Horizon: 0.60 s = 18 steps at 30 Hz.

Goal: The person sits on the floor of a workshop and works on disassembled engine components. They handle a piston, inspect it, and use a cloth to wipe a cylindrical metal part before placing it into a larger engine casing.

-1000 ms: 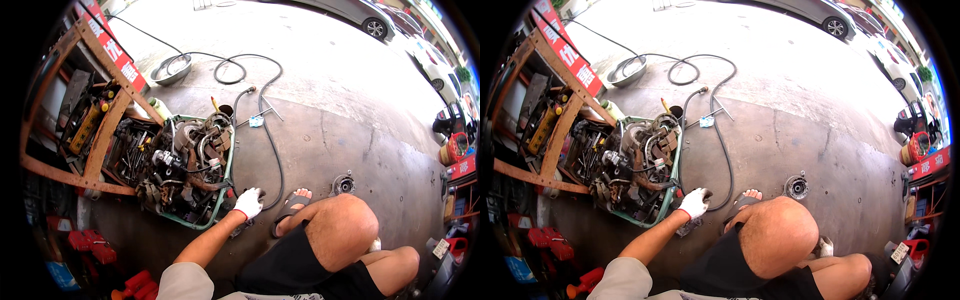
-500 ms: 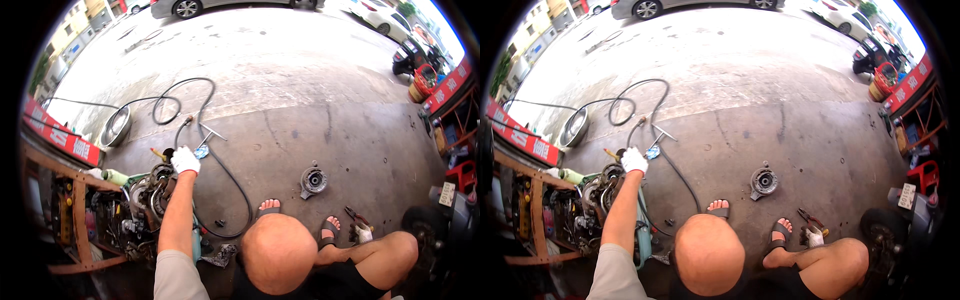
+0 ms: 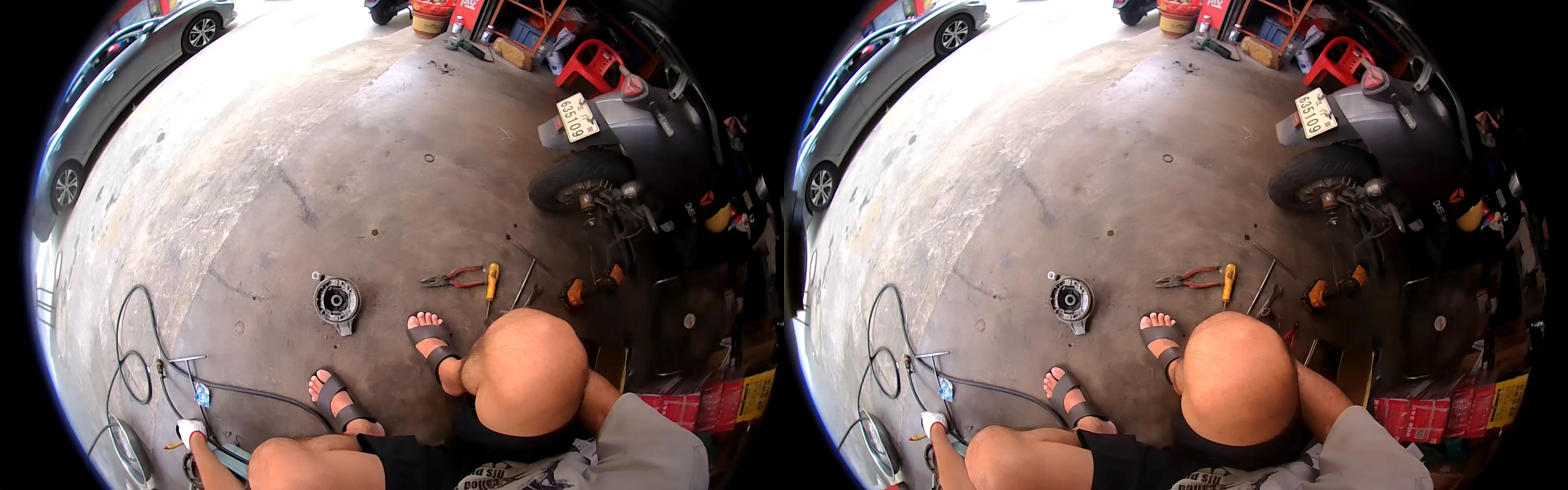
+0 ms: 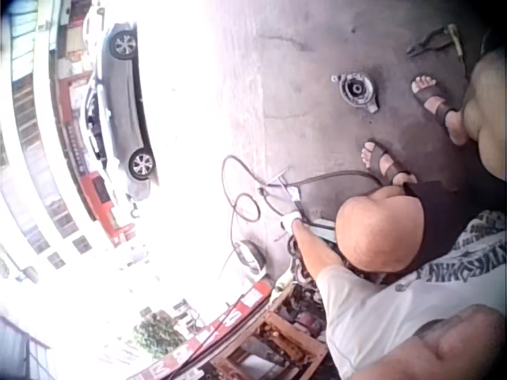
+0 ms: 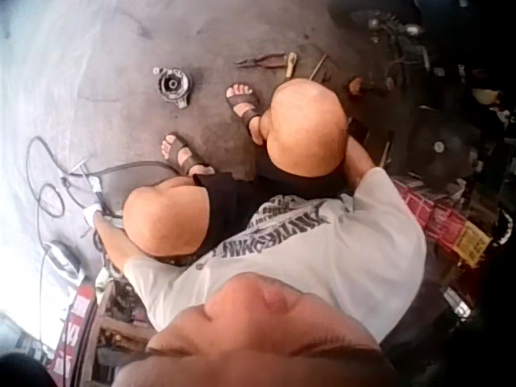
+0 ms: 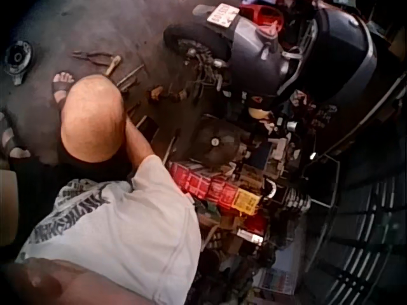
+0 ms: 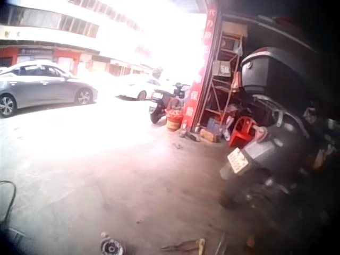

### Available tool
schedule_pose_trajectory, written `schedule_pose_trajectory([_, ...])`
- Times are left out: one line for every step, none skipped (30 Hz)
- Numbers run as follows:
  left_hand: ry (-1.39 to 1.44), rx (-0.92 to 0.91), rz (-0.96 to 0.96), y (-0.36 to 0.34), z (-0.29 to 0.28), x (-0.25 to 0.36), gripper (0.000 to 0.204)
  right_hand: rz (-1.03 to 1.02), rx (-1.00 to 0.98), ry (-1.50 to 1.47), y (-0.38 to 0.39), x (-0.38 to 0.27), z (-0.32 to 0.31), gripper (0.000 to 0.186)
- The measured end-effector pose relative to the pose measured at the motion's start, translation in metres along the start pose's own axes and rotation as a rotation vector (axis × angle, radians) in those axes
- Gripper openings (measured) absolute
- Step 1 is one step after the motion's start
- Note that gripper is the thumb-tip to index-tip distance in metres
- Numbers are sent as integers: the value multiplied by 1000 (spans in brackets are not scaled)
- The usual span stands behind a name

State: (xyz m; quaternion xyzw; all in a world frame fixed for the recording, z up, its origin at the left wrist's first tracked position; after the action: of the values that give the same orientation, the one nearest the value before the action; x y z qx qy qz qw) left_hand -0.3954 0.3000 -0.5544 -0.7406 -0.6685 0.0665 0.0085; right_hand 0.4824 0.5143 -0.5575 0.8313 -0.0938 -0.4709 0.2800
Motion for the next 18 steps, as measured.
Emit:
schedule_pose_trajectory([173,72,95,28,-2,20,28,-14,23,47,7,8,-8,32])
schedule_pose_trajectory([344,73,216,70,-2,50,28,-47,56,127,15,19,-23,32])
schedule_pose_trajectory([486,28,345,113,-9,80,28,-115,86,210,21,39,-36,32])
schedule_pose_trajectory([592,-78,463,160,-17,110,28,-237,120,297,23,69,-53,33])
schedule_pose_trajectory([592,-59,528,147,-61,93,28,-33,102,245,25,-23,10,39])
schedule_pose_trajectory([650,-199,618,199,-64,125,28,-16,127,111,30,-2,-7,35])
schedule_pose_trajectory([664,-309,680,236,-69,142,28,20,127,-107,34,4,-15,33])
schedule_pose_trajectory([654,-407,728,269,-73,157,28,19,187,-154,44,0,-26,32])
schedule_pose_trajectory([634,-501,771,297,-77,168,28,17,246,-202,57,-2,-36,32])
schedule_pose_trajectory([613,-590,803,329,-76,180,28,-28,321,-185,63,15,-54,33])
schedule_pose_trajectory([582,-670,834,356,-74,189,28,-11,413,-167,71,35,-68,31])
schedule_pose_trajectory([549,-717,846,371,-72,193,28,1,430,-140,76,41,-76,31])
schedule_pose_trajectory([519,-753,851,380,-71,198,29,12,443,-114,80,46,-85,31])
schedule_pose_trajectory([491,-774,855,388,-69,203,29,36,443,-163,88,52,-92,31])
schedule_pose_trajectory([469,-800,859,397,-65,207,29,35,590,22,96,61,-98,29])
schedule_pose_trajectory([456,-843,869,416,-59,212,29,76,607,-47,103,98,-111,30])
schedule_pose_trajectory([443,-880,876,429,-54,216,29,117,622,-116,113,134,-122,32])
schedule_pose_trajectory([423,-865,862,421,-52,216,29,168,560,-159,112,128,-112,37])
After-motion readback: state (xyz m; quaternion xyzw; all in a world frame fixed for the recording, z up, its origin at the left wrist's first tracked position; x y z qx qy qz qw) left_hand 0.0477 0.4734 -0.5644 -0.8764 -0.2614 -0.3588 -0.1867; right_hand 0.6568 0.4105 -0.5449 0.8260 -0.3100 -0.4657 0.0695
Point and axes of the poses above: each hand's wrist, its own y-axis away from the middle knuckle, its own z-axis out of the palm, x = y × z, the point moved 2 cm from there along -y, towards the middle knuckle, and after that the axes turned 9 degrees about -z, right-handed, at the moved point
